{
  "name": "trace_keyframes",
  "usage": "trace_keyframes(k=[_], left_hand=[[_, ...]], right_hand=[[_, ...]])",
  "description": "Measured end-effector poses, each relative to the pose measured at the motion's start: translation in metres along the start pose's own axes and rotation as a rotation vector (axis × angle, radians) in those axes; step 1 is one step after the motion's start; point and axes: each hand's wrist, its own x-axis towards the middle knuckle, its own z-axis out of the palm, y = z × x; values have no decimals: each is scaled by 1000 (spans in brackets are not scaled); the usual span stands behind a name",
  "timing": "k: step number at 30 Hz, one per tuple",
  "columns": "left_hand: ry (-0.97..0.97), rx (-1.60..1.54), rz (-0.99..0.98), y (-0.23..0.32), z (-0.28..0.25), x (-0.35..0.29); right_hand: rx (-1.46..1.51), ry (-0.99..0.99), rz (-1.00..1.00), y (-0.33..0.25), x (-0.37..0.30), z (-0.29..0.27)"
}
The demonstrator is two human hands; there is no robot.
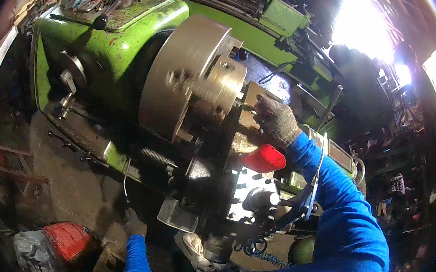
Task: The person operates a green metal lathe in a workshop, using a cutting tool to machine a rotating metal workpiece. They repeatedly adjust the tool and machine controls while the workpiece spins, producing metal shavings.
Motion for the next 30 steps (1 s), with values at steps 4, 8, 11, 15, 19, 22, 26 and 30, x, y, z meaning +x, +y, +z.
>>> trace_keyframes(k=[4, 8, 11, 15, 19, 22, 26, 30], left_hand=[[194, -101, -5, 1, 4, 26], [151, -240, -107, 6, -18, 59], [166, -424, -129, 0, 13, 125], [68, -822, -162, -17, 39, 186], [-363, -1631, -157, -49, 25, 204], [-460, -1894, 23, -34, -19, 185], [-175, -1866, -80, 95, -161, 79], [-258, -2004, -121, 86, -169, 75]], right_hand=[[-107, 10, -96, -6, 2, 7], [-176, -77, -157, 4, -1, 8], [483, 54, 397, 41, 33, 0], [-198, -180, -274, 133, 83, 12], [73, -396, 3, 133, 115, 30], [115, -425, -117, 146, 118, 56], [86, -505, -13, 132, 113, 51], [166, -434, 111, 129, 128, 62]])
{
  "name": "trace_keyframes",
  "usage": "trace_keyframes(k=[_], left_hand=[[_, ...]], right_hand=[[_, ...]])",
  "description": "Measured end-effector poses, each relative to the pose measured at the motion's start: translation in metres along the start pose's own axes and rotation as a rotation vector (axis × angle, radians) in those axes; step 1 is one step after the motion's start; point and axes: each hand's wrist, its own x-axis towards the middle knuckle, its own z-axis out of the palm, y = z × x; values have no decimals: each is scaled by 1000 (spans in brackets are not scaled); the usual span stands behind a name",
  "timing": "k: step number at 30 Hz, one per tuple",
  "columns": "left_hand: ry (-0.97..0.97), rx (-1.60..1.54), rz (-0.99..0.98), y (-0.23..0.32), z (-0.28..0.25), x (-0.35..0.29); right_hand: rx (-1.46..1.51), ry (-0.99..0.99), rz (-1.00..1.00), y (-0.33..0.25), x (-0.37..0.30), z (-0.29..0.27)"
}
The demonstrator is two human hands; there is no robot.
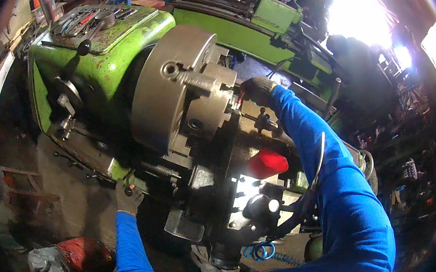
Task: The person operates a green metal lathe in a workshop, using a cutting tool to machine a rotating metal workpiece. They repeatedly adjust the tool and machine controls while the workpiece spins, producing metal shavings.
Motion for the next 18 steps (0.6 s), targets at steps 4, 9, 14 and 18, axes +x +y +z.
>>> trace_keyframes(k=[4, 9, 14, 18], left_hand=[[-87, -65, -117, 3, -1, -4], [-113, -72, 11, 2, 6, -10], [23, 8, 66, -2, 14, -13], [-115, 51, 151, -14, 6, -6]], right_hand=[[-22, 89, 42, -16, -32, -21], [-101, 219, 126, -48, -54, -27], [120, 495, 325, -71, -77, -10], [430, 588, 173, -70, -96, 8]])
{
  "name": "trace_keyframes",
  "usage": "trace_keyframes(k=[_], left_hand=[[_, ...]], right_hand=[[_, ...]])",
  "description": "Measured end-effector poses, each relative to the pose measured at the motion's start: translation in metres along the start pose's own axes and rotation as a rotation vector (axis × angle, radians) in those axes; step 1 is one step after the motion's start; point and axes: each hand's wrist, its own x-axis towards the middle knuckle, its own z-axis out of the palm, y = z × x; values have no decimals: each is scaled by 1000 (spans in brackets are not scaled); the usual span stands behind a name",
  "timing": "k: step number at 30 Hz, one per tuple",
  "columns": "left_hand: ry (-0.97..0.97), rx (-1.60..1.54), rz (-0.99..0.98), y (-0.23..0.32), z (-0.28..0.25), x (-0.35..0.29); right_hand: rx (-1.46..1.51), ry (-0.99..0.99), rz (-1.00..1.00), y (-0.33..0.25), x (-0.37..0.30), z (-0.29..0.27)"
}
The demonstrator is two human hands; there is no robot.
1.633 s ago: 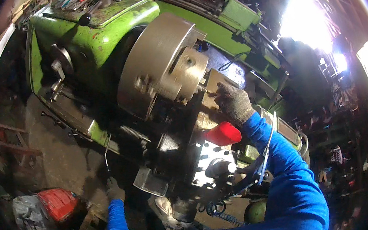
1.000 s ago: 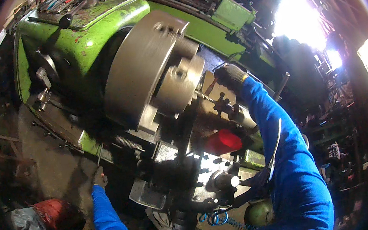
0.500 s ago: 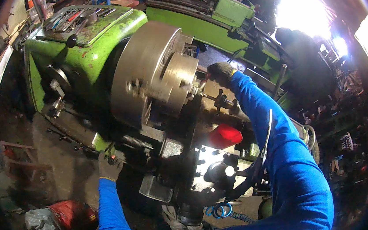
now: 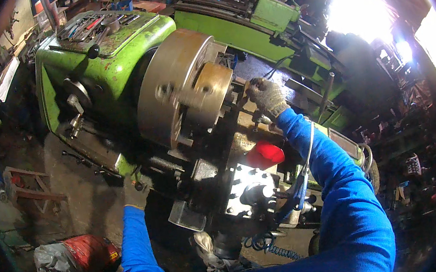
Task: The person operates a green metal lathe in a workshop, using a cutting tool to machine a rotating metal workpiece. They repeatedly adjust the tool and machine controls while the workpiece spins, producing metal shavings.
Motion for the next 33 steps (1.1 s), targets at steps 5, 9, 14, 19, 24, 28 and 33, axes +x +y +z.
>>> trace_keyframes(k=[5, 9, 14, 19, 24, 28, 33], left_hand=[[118, -72, -15, 4, 15, -13], [14, -58, -6, -2, 2, -8], [2, -70, -47, 5, 8, -21], [134, -94, -20, -3, -17, -20], [62, 1, -66, -16, -34, -13], [174, 248, -33, -41, -82, -3], [341, 333, 2, -73, -97, -65]], right_hand=[[-202, -40, -51, -36, -31, -11], [-217, -78, -136, -13, -33, -9], [25, -46, 194, -18, -34, -10], [-77, -36, 259, -41, -30, -7], [-51, 119, 188, 4, -21, -15], [362, 206, 145, 9, -31, -48], [643, 248, 238, 17, -82, -130]])
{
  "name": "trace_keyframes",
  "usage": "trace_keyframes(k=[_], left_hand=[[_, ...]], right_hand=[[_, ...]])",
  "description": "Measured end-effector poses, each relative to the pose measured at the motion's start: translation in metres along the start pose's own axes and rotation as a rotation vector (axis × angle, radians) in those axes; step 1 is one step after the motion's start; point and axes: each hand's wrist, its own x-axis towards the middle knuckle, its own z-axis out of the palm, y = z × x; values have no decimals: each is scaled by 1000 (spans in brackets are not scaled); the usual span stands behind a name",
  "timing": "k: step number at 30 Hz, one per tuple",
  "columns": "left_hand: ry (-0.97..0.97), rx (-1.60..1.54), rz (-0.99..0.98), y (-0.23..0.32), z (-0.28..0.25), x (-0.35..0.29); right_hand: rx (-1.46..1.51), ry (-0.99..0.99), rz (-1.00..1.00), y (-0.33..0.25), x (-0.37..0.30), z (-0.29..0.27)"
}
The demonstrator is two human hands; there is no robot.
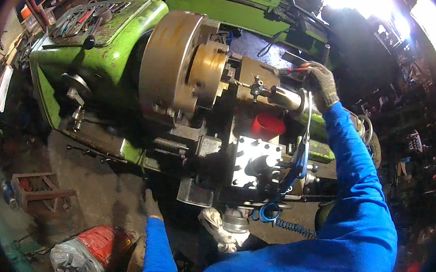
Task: The person operates a green metal lathe in a workshop, using a cutting tool to machine a rotating metal workpiece. They repeatedly adjust the tool and machine controls while the workpiece spins, producing metal shavings.
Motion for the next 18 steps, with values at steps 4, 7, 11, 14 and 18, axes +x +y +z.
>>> trace_keyframes(k=[4, 7, 11, 14, 18], left_hand=[[44, 70, -76, -67, -94, -4], [-141, -80, -30, -95, -176, 4], [199, 711, 60, -67, -203, -112], [250, 1156, 149, -47, -247, -169], [446, 1115, -24, -53, -263, -272]], right_hand=[[-266, -55, -9, -36, 3, -26], [-483, -68, -62, -17, 53, -63], [-1150, -729, -305, 4, 134, -51], [-1316, -960, -511, 52, 172, -43], [-1377, -1224, 43, 58, 163, 23]])
